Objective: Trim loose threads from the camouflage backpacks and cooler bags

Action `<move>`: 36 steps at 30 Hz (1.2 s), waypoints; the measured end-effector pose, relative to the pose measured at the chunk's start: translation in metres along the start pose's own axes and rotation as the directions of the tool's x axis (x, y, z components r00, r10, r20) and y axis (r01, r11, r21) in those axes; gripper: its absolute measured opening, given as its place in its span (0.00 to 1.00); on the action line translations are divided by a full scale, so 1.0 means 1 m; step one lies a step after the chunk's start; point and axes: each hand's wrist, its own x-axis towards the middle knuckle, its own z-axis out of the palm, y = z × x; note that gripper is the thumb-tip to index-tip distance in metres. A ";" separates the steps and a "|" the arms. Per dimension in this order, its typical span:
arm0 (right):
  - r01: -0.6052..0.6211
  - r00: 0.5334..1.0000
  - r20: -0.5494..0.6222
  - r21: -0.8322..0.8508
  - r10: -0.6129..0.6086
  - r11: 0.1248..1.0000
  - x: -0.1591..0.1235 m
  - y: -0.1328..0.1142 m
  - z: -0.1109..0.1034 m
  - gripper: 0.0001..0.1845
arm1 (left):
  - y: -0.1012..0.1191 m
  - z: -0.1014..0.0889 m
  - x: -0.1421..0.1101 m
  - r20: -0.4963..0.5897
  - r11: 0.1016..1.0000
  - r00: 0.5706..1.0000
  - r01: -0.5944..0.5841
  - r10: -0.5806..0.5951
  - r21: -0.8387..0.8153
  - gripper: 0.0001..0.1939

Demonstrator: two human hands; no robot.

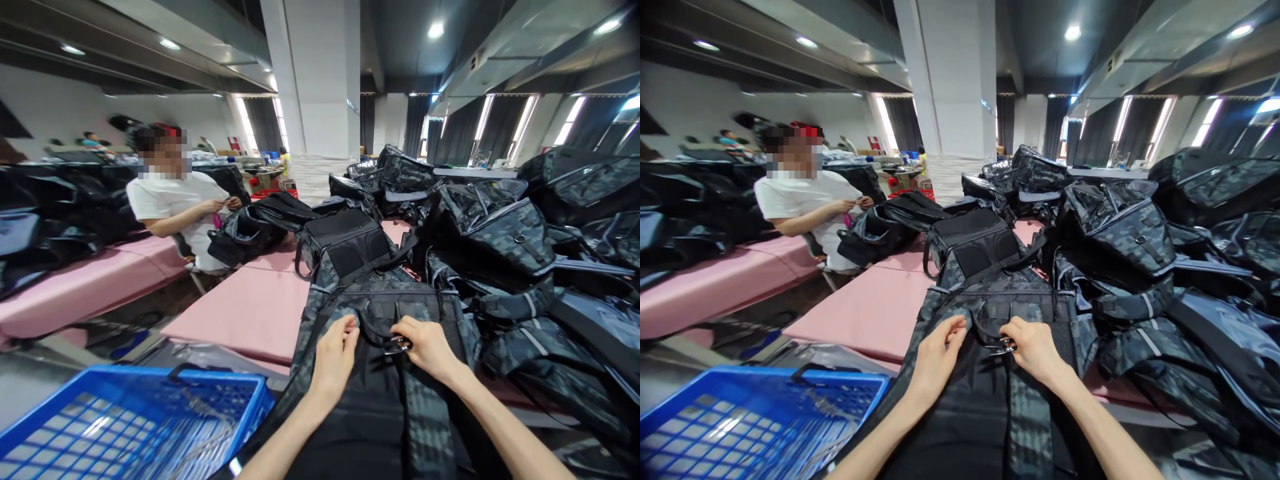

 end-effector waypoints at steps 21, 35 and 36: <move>-0.093 0.982 -0.161 0.026 0.096 0.995 0.033 -0.035 -0.026 0.09 | 0.028 -0.009 0.011 0.462 0.386 0.848 0.529 -0.260 -0.756 0.17; -0.137 0.944 -0.280 0.142 0.172 0.980 0.020 -0.030 -0.031 0.10 | 0.034 -0.016 -0.011 0.403 0.591 0.882 0.465 -0.245 -0.659 0.18; -0.176 0.911 -0.329 0.232 0.248 0.957 0.014 -0.019 -0.034 0.11 | 0.033 -0.024 -0.012 0.381 0.617 0.889 0.452 -0.253 -0.644 0.21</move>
